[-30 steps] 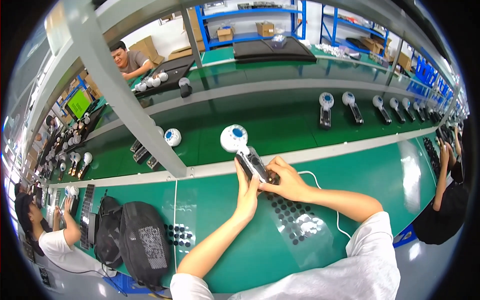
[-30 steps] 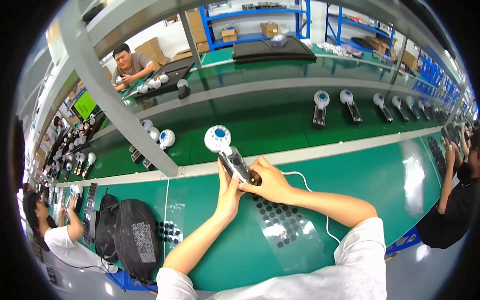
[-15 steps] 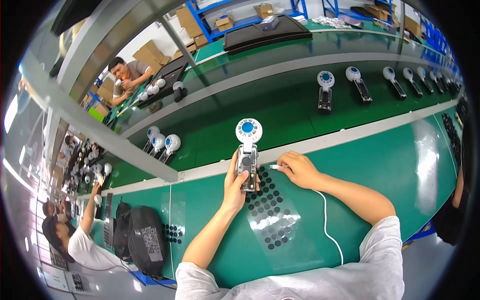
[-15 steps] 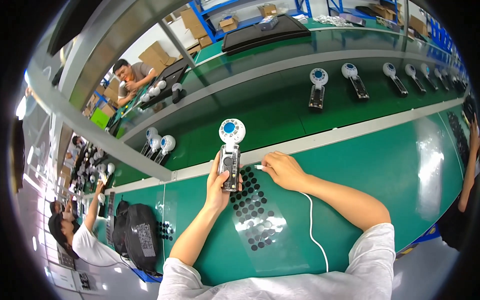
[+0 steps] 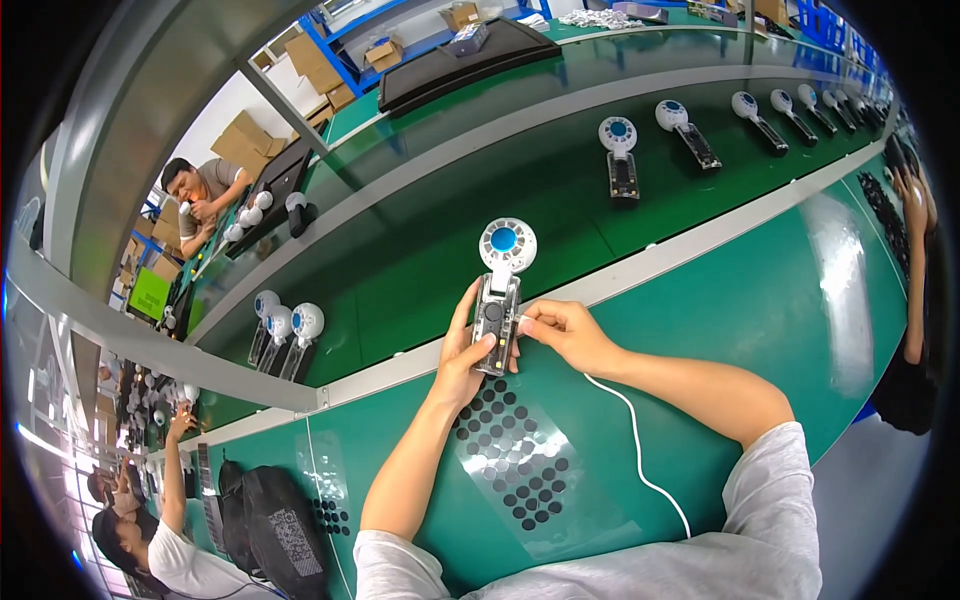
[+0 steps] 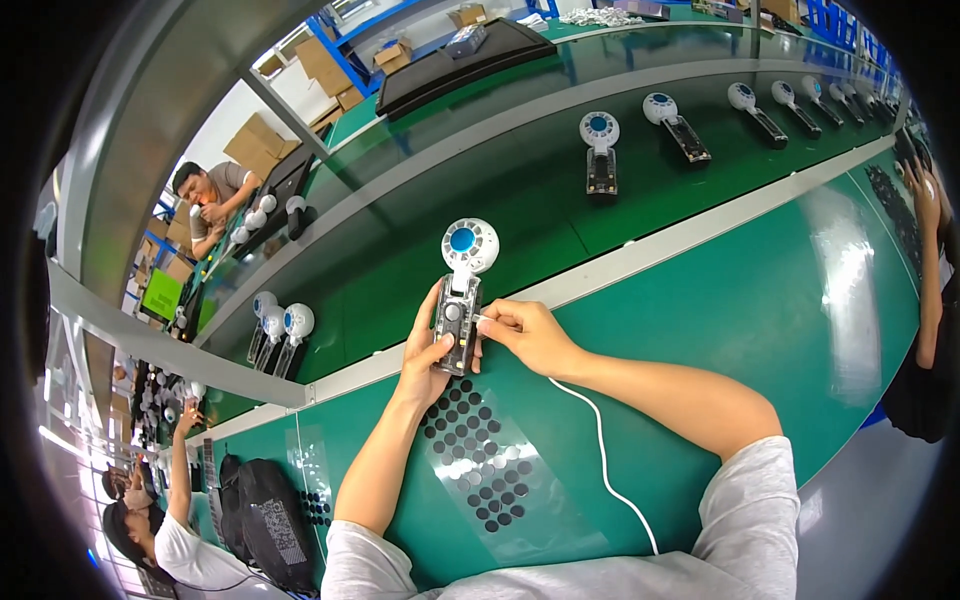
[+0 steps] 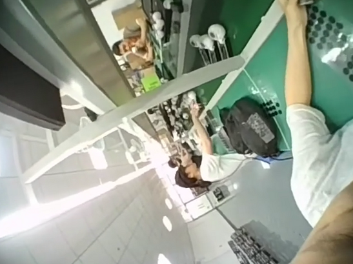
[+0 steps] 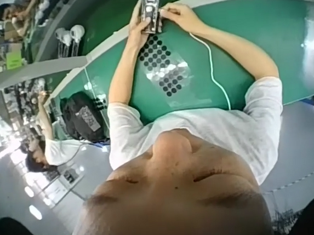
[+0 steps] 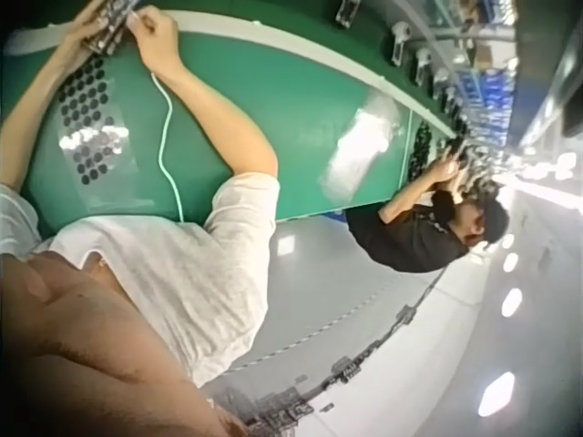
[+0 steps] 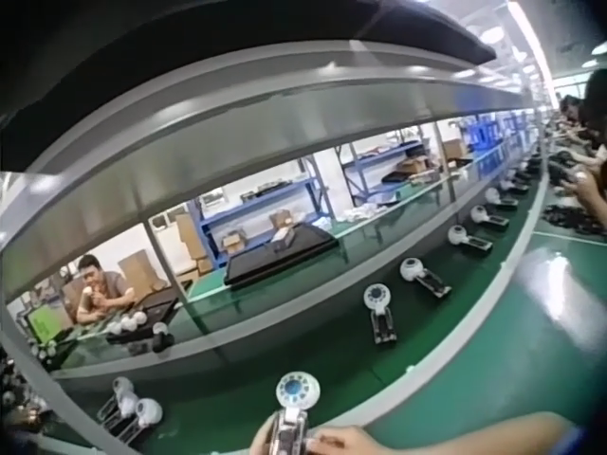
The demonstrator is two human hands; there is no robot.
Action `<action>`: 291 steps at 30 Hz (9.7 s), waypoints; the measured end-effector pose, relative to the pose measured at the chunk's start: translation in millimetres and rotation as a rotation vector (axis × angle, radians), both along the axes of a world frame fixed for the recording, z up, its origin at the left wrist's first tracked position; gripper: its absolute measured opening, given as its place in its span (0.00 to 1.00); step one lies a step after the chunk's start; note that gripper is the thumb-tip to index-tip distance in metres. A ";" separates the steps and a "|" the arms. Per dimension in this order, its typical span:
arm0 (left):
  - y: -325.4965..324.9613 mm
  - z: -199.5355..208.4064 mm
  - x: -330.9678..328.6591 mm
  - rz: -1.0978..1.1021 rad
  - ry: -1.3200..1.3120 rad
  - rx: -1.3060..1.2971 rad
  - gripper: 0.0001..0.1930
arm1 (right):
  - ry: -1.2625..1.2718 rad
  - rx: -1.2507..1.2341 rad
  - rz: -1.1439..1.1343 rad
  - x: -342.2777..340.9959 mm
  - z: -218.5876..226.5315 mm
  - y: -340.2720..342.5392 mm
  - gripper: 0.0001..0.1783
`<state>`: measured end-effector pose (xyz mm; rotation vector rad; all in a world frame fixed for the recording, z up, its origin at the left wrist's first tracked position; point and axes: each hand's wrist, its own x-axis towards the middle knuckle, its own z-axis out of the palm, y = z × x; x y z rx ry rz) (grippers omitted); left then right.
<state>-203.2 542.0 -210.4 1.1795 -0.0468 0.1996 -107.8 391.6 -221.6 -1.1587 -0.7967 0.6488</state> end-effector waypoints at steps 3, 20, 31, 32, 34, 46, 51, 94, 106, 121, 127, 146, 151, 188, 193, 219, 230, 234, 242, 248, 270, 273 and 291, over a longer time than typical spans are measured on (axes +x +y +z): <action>5.1 0.1 0.7 -0.014 0.011 -0.055 0.39 | -0.041 -0.065 -0.034 1.6 0.7 -1.5 0.07; -12.7 6.9 -2.2 0.146 0.030 0.397 0.45 | -0.104 -0.099 -0.082 4.3 -10.5 1.0 0.09; 17.7 5.5 13.9 0.069 0.133 0.474 0.45 | -0.189 -0.105 -0.095 9.9 -22.9 7.8 0.10; 26.7 4.0 21.0 0.088 0.137 0.442 0.45 | -0.215 -0.092 -0.146 8.2 -26.5 10.8 0.10; 40.5 2.8 40.8 0.120 0.143 0.374 0.44 | -0.265 -0.069 -0.254 6.9 -29.3 12.6 0.10; 59.8 4.1 98.2 0.371 -0.122 1.542 0.37 | -0.329 -0.133 -0.144 5.6 -26.5 22.3 0.11; 170.7 -18.3 -9.7 1.156 0.501 1.993 0.30 | -0.358 -0.144 -0.173 6.0 -29.2 28.1 0.10; 55.3 -21.6 0.1 0.120 0.076 0.578 0.41 | -0.257 -0.139 -0.013 15.6 -48.5 59.5 0.09; 128.6 -29.3 77.7 0.488 0.088 0.818 0.36 | -0.302 -0.073 -0.225 -0.9 -55.4 78.1 0.10; 239.1 -74.9 -14.2 1.252 0.144 1.685 0.20 | -0.341 -0.131 -0.149 8.0 -61.0 91.4 0.09; 191.5 -51.0 -2.3 0.902 0.318 1.312 0.20 | -0.350 -0.131 -0.150 9.3 -61.8 90.7 0.10; 87.7 -46.5 5.2 0.158 0.006 0.088 0.25 | -0.162 -0.017 -0.138 11.1 -61.5 94.4 0.09; 92.9 -44.1 1.9 0.128 0.053 0.286 0.31 | -0.104 -0.033 -0.082 13.1 -62.5 93.5 0.09; 131.6 -55.8 20.0 0.380 0.038 1.184 0.32 | -0.153 -0.087 -0.240 14.0 -81.8 136.9 0.11; 133.0 -53.6 58.0 0.338 0.013 1.104 0.27 | -0.060 -0.069 -0.481 24.8 -81.7 145.2 0.12; 259.7 -77.4 135.4 0.674 0.521 1.799 0.22 | -0.316 -0.104 -0.366 16.7 -87.9 162.1 0.14; 240.0 -85.7 156.1 0.710 0.405 1.569 0.24 | -0.340 -0.106 -0.325 15.0 -88.6 163.7 0.13; 241.4 -74.2 108.9 0.476 0.385 0.293 0.21 | -0.312 -0.116 -0.307 14.9 -93.4 162.4 0.13; 180.1 -75.9 -4.2 0.320 0.059 -0.123 0.21 | -0.284 -0.068 -0.256 9.0 -84.1 161.7 0.09; 157.4 -79.6 -20.6 0.161 0.042 -0.049 0.30 | -0.203 -0.097 -0.133 -14.0 -75.1 155.9 0.09; 150.5 -77.1 -26.9 0.081 0.016 0.022 0.31 | -0.010 -0.097 0.053 -11.9 -79.6 153.5 0.08; 151.3 -71.1 -30.4 0.061 0.043 0.114 0.34 | -0.030 -0.072 0.071 -11.0 -82.8 153.2 0.09; 220.8 -75.9 -3.9 0.551 0.099 0.972 0.37 | -0.223 -0.160 -0.081 -10.7 -90.3 162.1 0.09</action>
